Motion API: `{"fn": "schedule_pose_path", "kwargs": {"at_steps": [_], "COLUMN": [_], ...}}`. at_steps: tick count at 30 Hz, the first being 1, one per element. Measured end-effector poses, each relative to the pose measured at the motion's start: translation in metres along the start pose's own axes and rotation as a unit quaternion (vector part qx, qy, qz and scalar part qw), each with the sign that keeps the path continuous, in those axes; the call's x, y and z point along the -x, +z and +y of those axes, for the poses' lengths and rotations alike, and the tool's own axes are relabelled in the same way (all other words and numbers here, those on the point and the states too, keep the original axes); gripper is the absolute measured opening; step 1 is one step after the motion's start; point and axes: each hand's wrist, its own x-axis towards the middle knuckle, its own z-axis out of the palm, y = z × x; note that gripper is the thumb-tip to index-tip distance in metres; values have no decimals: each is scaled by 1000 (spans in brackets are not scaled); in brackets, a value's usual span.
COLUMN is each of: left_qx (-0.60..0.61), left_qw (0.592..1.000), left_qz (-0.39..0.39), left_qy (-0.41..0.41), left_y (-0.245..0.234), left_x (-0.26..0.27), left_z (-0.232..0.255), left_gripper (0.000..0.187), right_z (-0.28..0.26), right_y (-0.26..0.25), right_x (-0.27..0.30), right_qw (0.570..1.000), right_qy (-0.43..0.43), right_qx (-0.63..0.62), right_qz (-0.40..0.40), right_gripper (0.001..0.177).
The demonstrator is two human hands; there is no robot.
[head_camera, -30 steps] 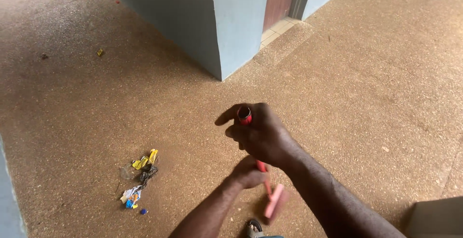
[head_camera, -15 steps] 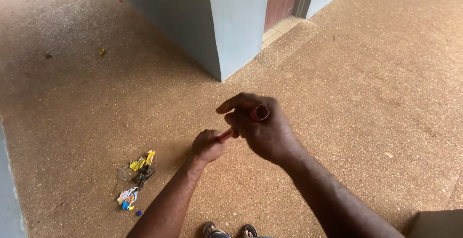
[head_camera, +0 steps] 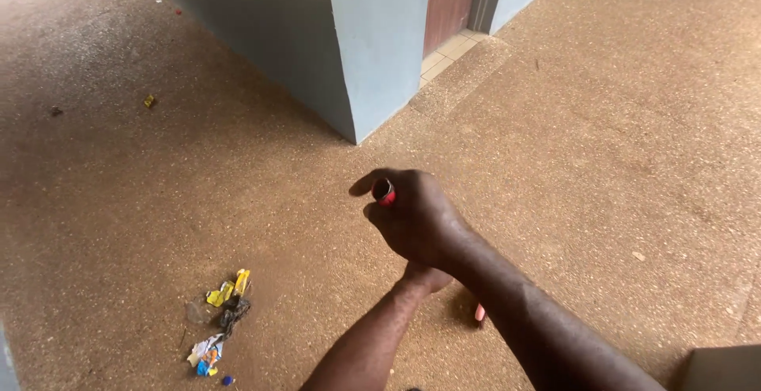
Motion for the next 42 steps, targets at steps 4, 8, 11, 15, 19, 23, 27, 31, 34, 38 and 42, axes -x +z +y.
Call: {"fn": "schedule_pose_path", "kwargs": {"at_steps": [4,8,11,15,19,23,27,31,34,38,42], "left_qx": [-18,-67,-126,-225,-317,-425,-253,-77,-18,-5,-140], "left_qw": [999,996,990,963,938,881,949,996,1000,1000,984], "left_qz": [18,49,55,57,64,145,138,47,15,18,95], "left_qy": [33,23,-39,-138,-122,145,124,10,10,-8,63], "left_y": [-44,-123,-181,-242,-272,-249,-195,-140,-112,-98,-136], "left_x": [-1,13,38,54,41,12,-9,-31,-53,-69,-73], "left_z": [-34,-62,-78,-97,-132,-121,-58,-17,-14,-48,-84], "left_gripper": [47,48,49,51,17,84,82,51,29,6,8], "right_z": [-3,-10,-27,-37,-42,-54,-73,-71,-62,-36,-19], "right_y": [9,15,33,54,51,13,-27,-29,-19,-22,-29], "right_x": [-18,-35,-52,-74,-85,-81,-78,-98,-114,-135,-144], "right_qw": [998,976,983,974,961,979,997,998,996,997,986], "right_qy": [44,-159,-90,-122,-112,-91,-67,-60,57,41,-37], "right_qx": [-27,-145,-161,-191,-252,-174,-27,13,41,-62,-159], "right_qz": [-21,25,2,-1,18,45,33,-2,-50,-15,-21], "right_gripper": [24,22,19,16,13,15,15,14,8,11,9]}}
